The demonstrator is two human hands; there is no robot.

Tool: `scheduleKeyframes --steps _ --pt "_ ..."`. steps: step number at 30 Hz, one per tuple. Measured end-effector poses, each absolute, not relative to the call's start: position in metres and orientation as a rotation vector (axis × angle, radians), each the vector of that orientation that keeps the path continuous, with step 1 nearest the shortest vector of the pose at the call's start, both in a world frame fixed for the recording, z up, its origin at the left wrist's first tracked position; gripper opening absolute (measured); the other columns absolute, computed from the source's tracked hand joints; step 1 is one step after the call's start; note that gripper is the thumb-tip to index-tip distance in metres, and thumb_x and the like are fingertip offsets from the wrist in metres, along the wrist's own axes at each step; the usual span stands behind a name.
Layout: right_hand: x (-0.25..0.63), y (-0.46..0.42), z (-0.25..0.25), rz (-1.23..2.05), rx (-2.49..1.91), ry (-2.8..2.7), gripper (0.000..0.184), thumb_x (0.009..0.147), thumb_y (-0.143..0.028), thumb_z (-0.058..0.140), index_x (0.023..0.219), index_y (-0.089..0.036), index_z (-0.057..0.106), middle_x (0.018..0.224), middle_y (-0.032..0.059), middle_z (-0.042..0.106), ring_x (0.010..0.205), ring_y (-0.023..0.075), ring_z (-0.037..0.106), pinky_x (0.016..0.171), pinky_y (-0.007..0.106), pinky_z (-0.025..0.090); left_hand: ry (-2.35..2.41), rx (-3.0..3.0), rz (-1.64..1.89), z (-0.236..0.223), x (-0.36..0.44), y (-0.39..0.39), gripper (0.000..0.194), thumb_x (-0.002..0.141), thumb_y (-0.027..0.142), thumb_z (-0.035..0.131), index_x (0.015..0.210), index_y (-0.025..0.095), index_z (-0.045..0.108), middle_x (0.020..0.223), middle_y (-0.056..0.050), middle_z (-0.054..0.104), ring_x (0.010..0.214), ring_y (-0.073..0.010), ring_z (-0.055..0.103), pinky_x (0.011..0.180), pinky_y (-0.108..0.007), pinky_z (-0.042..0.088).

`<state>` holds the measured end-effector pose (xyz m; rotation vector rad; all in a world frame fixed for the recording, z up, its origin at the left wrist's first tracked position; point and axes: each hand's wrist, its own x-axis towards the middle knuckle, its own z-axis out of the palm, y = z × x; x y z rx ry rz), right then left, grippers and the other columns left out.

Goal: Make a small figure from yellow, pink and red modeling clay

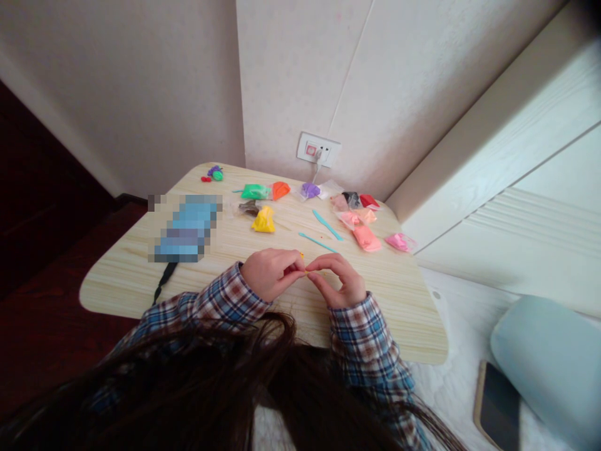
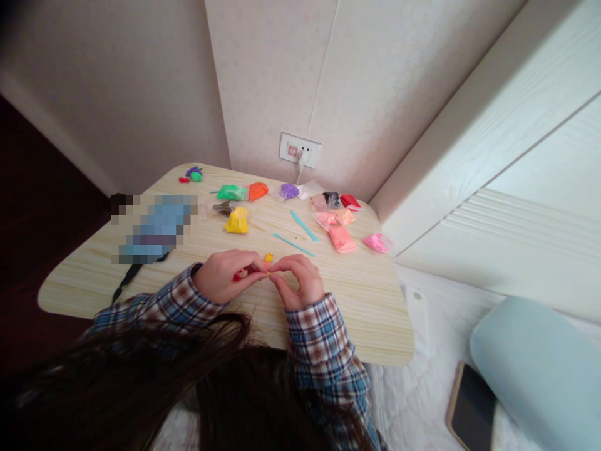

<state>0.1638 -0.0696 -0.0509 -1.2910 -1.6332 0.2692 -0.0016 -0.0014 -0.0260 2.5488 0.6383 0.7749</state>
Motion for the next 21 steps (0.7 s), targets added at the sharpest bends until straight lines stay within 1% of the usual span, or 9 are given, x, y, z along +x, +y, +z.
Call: scheduleKeyframes --steps 8,21 --pt "0.1634 -0.0698 -0.0492 0.274 -1.32 -1.635 0.006 0.077 -0.026 0.06 0.075 -0.022 0.063 0.076 0.0046 0.063 0.074 0.0182 0.059 0.072 0.037 0.051 0.638 2.555 0.774 -0.0263 -0.002 -0.0021 0.013 0.083 0.025 0.051 0.078 0.016 0.059 0.072 -0.002 0.067 0.066 -0.0133 0.062 0.064 -0.022 0.046" --pt "0.1612 -0.0682 -0.0508 0.22 -1.303 -1.662 0.006 0.079 -0.023 0.056 0.073 -0.021 0.057 0.074 0.0036 0.061 0.072 0.0171 0.057 0.07 0.035 0.049 0.63 2.568 0.804 -0.0263 -0.0023 -0.0019 0.01 0.082 0.022 0.054 0.077 0.016 0.06 0.071 -0.001 0.067 0.063 -0.0121 0.06 0.06 -0.021 0.043"
